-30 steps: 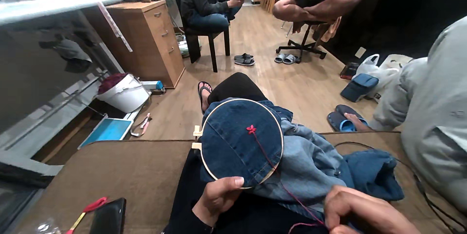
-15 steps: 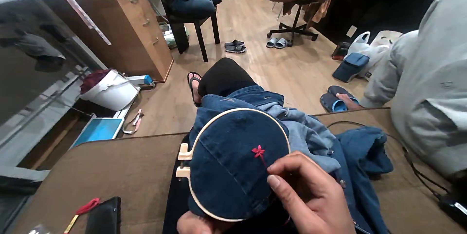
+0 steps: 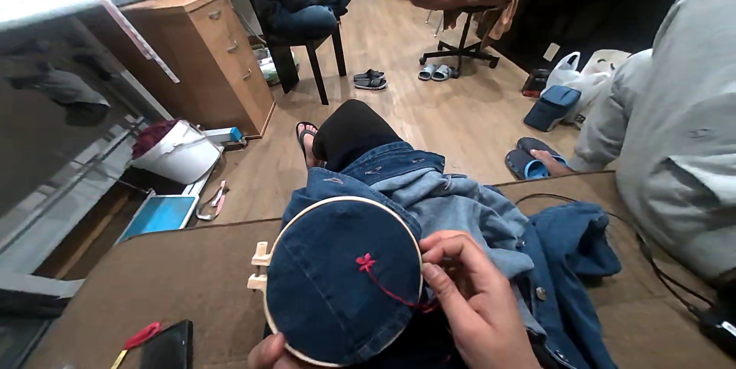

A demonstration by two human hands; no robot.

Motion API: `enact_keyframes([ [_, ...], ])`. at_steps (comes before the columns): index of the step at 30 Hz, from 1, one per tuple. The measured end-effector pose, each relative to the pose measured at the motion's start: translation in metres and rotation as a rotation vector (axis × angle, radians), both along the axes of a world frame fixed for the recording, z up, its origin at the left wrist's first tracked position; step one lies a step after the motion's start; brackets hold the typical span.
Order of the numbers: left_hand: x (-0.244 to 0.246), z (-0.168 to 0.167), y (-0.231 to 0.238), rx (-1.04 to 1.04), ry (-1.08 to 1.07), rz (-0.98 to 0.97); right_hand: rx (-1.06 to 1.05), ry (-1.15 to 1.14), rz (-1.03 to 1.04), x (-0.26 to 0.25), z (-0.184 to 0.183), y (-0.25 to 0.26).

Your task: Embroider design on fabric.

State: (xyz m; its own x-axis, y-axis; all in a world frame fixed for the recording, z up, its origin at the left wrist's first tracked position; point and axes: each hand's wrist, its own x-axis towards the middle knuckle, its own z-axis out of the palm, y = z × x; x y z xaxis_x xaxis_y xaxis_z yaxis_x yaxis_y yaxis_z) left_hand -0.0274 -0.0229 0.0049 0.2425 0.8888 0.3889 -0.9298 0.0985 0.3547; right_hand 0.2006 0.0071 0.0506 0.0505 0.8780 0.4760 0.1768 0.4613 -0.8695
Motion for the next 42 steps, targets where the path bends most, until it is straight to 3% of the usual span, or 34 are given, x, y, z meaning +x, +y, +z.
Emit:
enact_keyframes([
  [3, 0.003, 0.012, 0.006, 0.194, 0.097, 0.028, 0.053, -0.077, -0.009, 0.0, 0.007, -0.001],
  [8, 0.029, 0.012, 0.016, 0.075, 0.018, -0.009, 0.139, -0.218, -0.184, 0.006, 0.02, -0.014],
  [10, 0.035, 0.007, 0.015, 0.042, -0.001, -0.02, 0.157, -0.203, -0.131, 0.008, 0.03, -0.024],
  [14, 0.041, 0.005, 0.013, 0.022, 0.016, -0.011, -0.069, -0.014, 0.153, -0.003, 0.04, -0.039],
  [21, 0.042, -0.001, 0.014, 0.053, -0.016, -0.027, -0.066, -0.083, 0.035, -0.01, 0.023, -0.031],
  [42, 0.039, -0.005, 0.011, 0.056, -0.053, -0.07, -0.149, -0.113, 0.064, -0.004, 0.028, -0.036],
])
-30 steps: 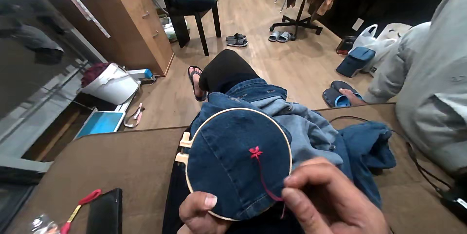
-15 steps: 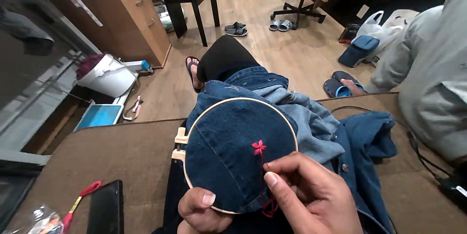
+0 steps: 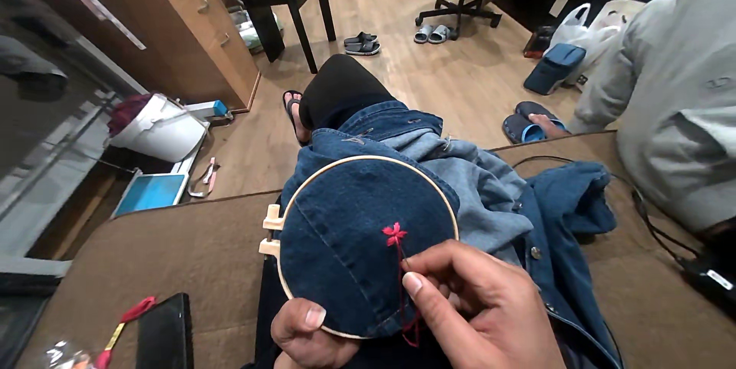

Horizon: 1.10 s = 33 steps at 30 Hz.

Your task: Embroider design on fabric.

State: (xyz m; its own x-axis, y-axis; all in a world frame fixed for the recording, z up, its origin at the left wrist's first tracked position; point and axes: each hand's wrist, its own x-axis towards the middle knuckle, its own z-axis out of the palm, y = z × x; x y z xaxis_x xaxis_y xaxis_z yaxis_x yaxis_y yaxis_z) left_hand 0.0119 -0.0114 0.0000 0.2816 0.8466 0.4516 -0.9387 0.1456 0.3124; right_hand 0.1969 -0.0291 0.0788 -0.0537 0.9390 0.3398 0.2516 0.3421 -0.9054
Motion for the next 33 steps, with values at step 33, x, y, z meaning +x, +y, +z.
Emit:
enact_keyframes([
  [33, -0.001, 0.0, 0.002, 0.105, 0.045, 0.001, 0.041, -0.022, -0.037, -0.004, -0.011, 0.01],
])
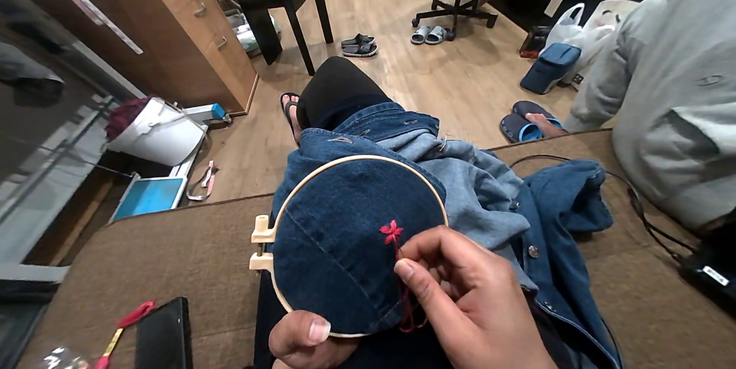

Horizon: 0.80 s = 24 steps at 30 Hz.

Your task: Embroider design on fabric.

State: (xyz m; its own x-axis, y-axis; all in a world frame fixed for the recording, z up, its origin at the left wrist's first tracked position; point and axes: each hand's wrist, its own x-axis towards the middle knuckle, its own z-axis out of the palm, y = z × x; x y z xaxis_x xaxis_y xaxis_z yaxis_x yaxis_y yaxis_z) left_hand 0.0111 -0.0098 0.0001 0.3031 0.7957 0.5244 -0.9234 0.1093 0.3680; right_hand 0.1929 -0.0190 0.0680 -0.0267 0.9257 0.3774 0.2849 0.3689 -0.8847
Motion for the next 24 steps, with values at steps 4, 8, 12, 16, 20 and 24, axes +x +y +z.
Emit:
enact_keyframes([
  [4, -0.001, 0.0, 0.0, 0.002, 0.0, -0.037, 0.091, -0.058, -0.054, -0.003, -0.004, 0.002],
  [8, -0.004, -0.001, 0.0, -0.002, 0.01, -0.081, 0.165, -0.135, -0.109, -0.007, -0.004, 0.002],
  [12, -0.006, -0.001, 0.0, -0.024, -0.002, -0.122, 0.189, -0.151, -0.147, -0.011, -0.004, 0.002],
  [16, -0.007, -0.001, -0.001, -0.027, 0.007, -0.139, 0.203, -0.151, -0.157, -0.011, -0.003, 0.001],
  [20, -0.01, 0.0, -0.002, -0.025, 0.061, -0.157, 0.225, -0.146, -0.188, -0.013, -0.002, 0.002],
  [24, -0.016, 0.003, -0.004, 0.009, 0.162, -0.163, 0.235, -0.152, -0.207, -0.015, -0.001, 0.002],
])
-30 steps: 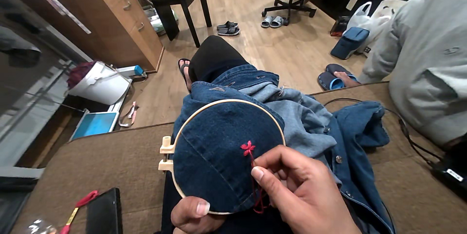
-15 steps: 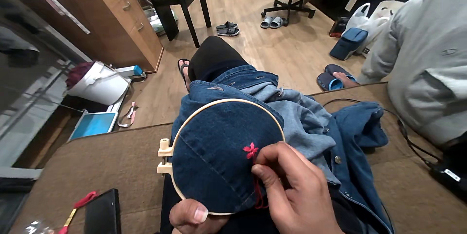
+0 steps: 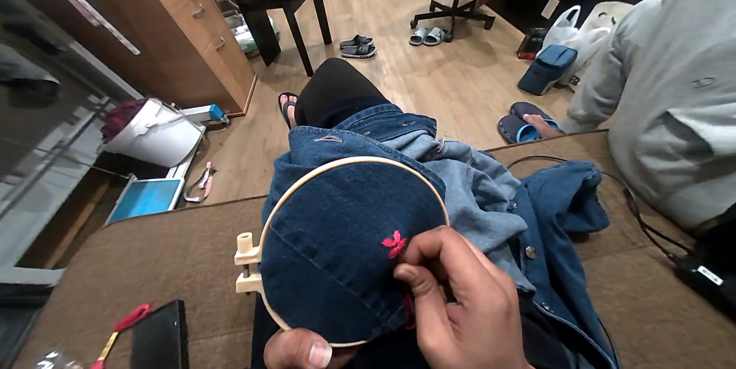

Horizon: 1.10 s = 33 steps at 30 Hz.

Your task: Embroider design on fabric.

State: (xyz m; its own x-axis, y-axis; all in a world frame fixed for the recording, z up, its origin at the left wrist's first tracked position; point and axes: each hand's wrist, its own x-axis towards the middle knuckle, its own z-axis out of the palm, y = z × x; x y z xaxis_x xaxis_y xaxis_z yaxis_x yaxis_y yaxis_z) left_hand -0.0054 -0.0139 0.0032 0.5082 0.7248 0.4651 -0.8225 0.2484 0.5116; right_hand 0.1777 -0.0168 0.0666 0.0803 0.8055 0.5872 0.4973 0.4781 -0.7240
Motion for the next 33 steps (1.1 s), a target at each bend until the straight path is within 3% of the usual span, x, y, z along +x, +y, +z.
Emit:
enact_keyframes([
  [4, -0.004, 0.006, -0.007, 0.012, 0.074, 0.084, 0.0, -0.009, -0.01, -0.001, 0.003, -0.002],
  [16, -0.004, 0.011, -0.008, 0.027, 0.069, 0.049, -0.001, -0.051, -0.006, 0.002, 0.007, -0.006],
  [21, -0.009, 0.029, -0.019, -0.031, 0.209, 0.139, -0.014, -0.004, 0.001, 0.002, 0.01, -0.006],
  [28, -0.021, 0.025, -0.02, -0.01, 0.224, 0.033, -0.036, 0.01, -0.004, 0.001, 0.011, -0.008],
  [33, -0.018, 0.03, -0.021, -0.028, 0.216, 0.073, -0.055, 0.098, 0.052, 0.002, 0.012, -0.008],
])
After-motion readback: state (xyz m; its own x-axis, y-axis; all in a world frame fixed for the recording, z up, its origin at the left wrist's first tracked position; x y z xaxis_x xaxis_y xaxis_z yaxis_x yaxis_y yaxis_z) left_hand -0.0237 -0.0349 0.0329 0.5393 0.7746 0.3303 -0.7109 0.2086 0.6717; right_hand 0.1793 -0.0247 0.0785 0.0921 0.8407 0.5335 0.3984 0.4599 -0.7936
